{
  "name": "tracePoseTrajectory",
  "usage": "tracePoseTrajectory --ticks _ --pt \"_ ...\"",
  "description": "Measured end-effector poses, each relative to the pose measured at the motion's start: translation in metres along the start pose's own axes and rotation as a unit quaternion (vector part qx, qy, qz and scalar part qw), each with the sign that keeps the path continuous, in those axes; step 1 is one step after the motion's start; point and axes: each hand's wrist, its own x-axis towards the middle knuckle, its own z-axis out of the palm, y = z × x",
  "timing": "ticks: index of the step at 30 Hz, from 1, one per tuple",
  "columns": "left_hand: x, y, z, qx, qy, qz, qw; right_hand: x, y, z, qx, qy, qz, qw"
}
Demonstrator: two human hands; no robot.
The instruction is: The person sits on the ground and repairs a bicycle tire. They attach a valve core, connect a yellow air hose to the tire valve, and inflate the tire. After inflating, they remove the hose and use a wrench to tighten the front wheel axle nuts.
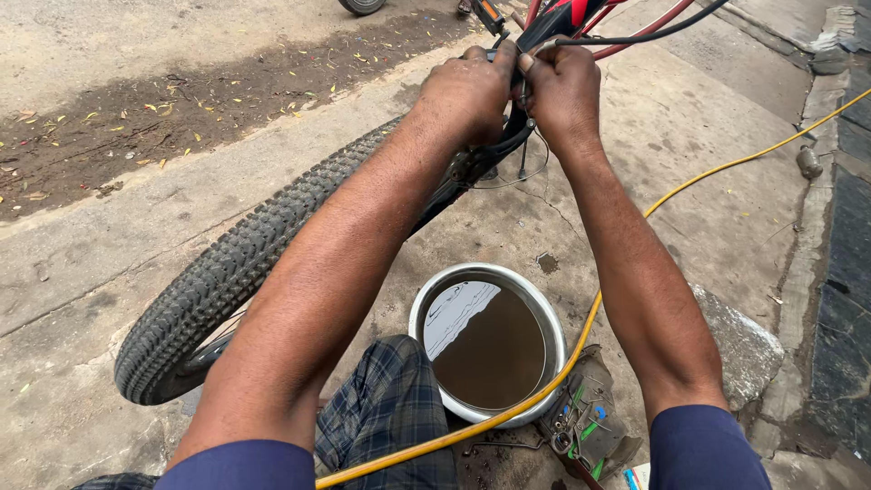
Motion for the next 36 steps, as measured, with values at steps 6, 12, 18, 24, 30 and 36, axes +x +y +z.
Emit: tracePoseTrajectory --ticks 6,12,18,24,30,36 --pt "-0.006 0.006 -0.003 0.126 0.001 -0.003 0.992 0.015 0.004 0.005 -0.018 -0.034 0.005 0.999" --pt "0.016 0.021 0.020 0.164 0.069 -0.059 0.982 0.013 0.010 -0.002 0.061 -0.052 0.003 0.997" --pt "0.016 0.017 0.019 0.113 0.074 -0.054 0.989 -0.034 0.045 -0.013 0.134 0.082 -0.088 0.984" --pt "0.011 0.015 0.015 0.121 0.076 -0.031 0.989 -0.145 0.071 0.069 0.262 0.169 0.122 0.942" --pt "0.011 0.010 0.018 0.113 0.076 -0.015 0.991 -0.152 0.062 0.135 0.225 0.226 0.043 0.947" --pt "0.008 0.012 0.016 0.104 0.099 -0.006 0.990 -0.191 0.038 0.172 0.251 0.266 -0.004 0.931"
